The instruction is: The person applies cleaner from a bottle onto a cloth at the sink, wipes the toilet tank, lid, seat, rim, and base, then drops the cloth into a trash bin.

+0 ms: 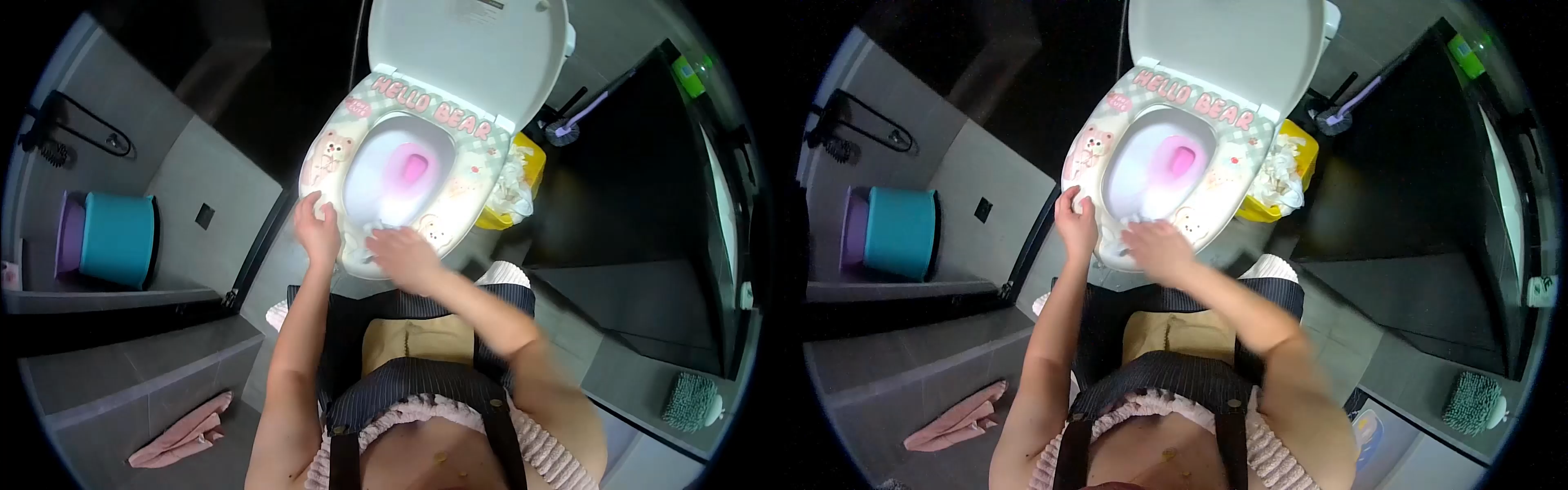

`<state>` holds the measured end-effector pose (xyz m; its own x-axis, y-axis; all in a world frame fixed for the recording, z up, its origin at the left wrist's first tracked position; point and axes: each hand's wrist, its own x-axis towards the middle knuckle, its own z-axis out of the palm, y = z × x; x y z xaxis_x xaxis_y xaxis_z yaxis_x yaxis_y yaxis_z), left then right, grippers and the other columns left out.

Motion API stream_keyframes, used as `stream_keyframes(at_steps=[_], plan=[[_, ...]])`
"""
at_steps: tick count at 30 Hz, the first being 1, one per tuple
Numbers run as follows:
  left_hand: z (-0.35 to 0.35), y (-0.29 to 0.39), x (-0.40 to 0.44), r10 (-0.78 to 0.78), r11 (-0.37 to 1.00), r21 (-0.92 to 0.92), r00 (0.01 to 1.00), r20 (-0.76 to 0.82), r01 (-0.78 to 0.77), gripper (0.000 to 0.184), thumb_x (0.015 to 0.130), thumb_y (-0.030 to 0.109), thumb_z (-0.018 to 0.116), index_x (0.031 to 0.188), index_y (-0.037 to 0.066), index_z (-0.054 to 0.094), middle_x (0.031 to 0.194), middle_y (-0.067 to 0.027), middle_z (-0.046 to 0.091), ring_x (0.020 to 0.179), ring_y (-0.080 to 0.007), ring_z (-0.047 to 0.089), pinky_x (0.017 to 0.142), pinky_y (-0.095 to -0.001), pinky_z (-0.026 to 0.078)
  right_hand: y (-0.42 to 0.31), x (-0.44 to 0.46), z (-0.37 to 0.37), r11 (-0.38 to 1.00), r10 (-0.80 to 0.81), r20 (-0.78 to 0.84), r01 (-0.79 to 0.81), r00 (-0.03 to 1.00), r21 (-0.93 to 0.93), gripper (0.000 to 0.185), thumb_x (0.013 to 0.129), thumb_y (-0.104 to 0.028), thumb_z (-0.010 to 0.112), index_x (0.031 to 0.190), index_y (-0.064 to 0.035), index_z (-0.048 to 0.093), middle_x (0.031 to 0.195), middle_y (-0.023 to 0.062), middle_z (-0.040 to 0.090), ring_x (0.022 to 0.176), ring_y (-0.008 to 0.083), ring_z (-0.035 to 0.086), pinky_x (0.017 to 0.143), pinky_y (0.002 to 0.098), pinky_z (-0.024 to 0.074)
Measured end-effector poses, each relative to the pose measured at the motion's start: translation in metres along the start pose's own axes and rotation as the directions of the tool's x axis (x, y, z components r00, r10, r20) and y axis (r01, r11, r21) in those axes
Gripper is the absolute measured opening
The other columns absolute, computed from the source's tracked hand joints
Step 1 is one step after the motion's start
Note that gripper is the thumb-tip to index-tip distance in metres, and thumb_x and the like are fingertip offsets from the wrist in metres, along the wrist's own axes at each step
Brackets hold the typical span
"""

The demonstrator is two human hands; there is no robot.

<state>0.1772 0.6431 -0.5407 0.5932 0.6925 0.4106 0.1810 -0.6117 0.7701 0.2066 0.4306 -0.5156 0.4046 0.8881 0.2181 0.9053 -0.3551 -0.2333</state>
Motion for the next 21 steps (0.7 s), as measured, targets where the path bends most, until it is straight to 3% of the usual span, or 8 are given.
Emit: stream_keyframes(at_steps=[1,5,7,9,11,17,19,21], plan=[[0.000,0.001,-0.001,-0.006,0.999,-0.044,1.000,0.010,0.006,0.028,0.083,0.010,0.065,0.110,0.002,0.064,0.109,-0.0178,0.063,0.106,-0.0366,0.059,0.094,-0.0430,0.046,0.026,-0.004,-0.019,0.997,-0.017,0.242,-0.002,0.970,0.079,0.039,0.097,-0.026,0.051,0.132,-0.0105,0.057,0.136,0.0088,0.058,0.126,0.0242,0.052,0.109,0.0398,0.0361],[0.002,-0.005,-0.002,0.013,0.999,-0.034,1.000,-0.006,-0.013,0.029,0.083,0.009,0.065,0.111,0.002,0.064,0.111,-0.0179,0.063,0.105,-0.0365,0.060,0.094,-0.0440,0.046,0.121,-0.055,-0.059,0.990,0.120,0.099,-0.111,0.988,-0.090,0.046,0.096,-0.024,0.051,0.141,-0.0153,0.051,0.145,0.0069,0.051,0.138,0.0243,0.042,0.117,0.0536,0.0224],[0.003,-0.007,-0.005,-0.036,0.996,-0.077,0.999,-0.001,0.036,0.029,0.083,0.008,0.065,0.112,0.002,0.064,0.112,-0.0178,0.063,0.107,-0.0355,0.060,0.095,-0.0430,0.046,0.093,-0.045,-0.050,0.982,0.142,0.056,-0.134,0.988,-0.131,0.045,0.094,-0.022,0.055,0.139,-0.0164,0.053,0.143,0.0081,0.052,0.136,0.0264,0.044,0.118,0.0527,0.0227],[0.004,-0.010,-0.001,-0.099,0.978,-0.181,0.995,0.017,0.101,0.030,0.083,0.007,0.065,0.113,0.002,0.063,0.115,-0.0175,0.063,0.111,-0.0335,0.059,0.097,-0.0411,0.045,0.039,-0.013,-0.040,0.998,0.038,0.352,-0.051,0.935,0.027,0.045,0.093,-0.020,0.057,0.137,-0.0178,0.055,0.143,0.0100,0.052,0.136,0.0287,0.045,0.116,0.0520,0.0269],[0.002,-0.020,0.001,-0.124,0.967,-0.218,0.991,0.041,0.130,0.032,0.083,0.005,0.065,0.115,0.002,0.062,0.114,-0.0151,0.063,0.113,-0.0303,0.059,0.098,-0.0391,0.045,-0.016,0.001,-0.003,0.996,0.001,0.047,-0.005,0.999,0.084,0.047,0.090,-0.019,0.058,0.138,-0.0187,0.054,0.143,0.0115,0.051,0.135,0.0301,0.046,0.113,0.0512,0.0335],[-0.031,-0.024,0.024,-0.384,0.483,-0.601,0.771,0.508,0.637,0.027,0.092,0.009,0.058,0.118,0.005,0.062,0.119,-0.0066,0.062,0.099,-0.0136,0.057,0.088,-0.0285,0.046,-0.017,-0.009,0.008,0.980,-0.194,-0.047,0.196,0.980,0.039,0.055,0.080,-0.011,0.065,0.133,-0.0173,0.057,0.147,0.0090,0.048,0.135,0.0328,0.045,0.112,0.0507,0.0361],[-0.037,-0.035,0.027,-0.366,0.525,-0.577,0.778,0.511,0.625,0.028,0.096,0.021,0.053,0.118,0.006,0.063,0.110,-0.0038,0.062,0.089,-0.0111,0.055,0.082,-0.0272,0.044,0.015,-0.046,0.000,0.959,-0.283,-0.033,0.283,0.959,-0.002,0.052,0.077,-0.010,0.066,0.129,-0.0157,0.061,0.150,0.0083,0.045,0.137,0.0330,0.043,0.113,0.0510,0.0343],[-0.038,-0.042,0.025,-0.393,0.303,-0.676,0.735,0.553,0.671,0.038,0.101,0.031,0.045,0.122,0.002,0.059,0.101,-0.0004,0.064,0.076,-0.0097,0.053,0.071,-0.0253,0.043,0.026,-0.058,-0.008,0.953,-0.302,0.015,0.303,0.953,-0.020,0.049,0.077,-0.011,0.065,0.126,-0.0153,0.063,0.151,0.0087,0.043,0.138,0.0326,0.041,0.114,0.0512,0.0335]])
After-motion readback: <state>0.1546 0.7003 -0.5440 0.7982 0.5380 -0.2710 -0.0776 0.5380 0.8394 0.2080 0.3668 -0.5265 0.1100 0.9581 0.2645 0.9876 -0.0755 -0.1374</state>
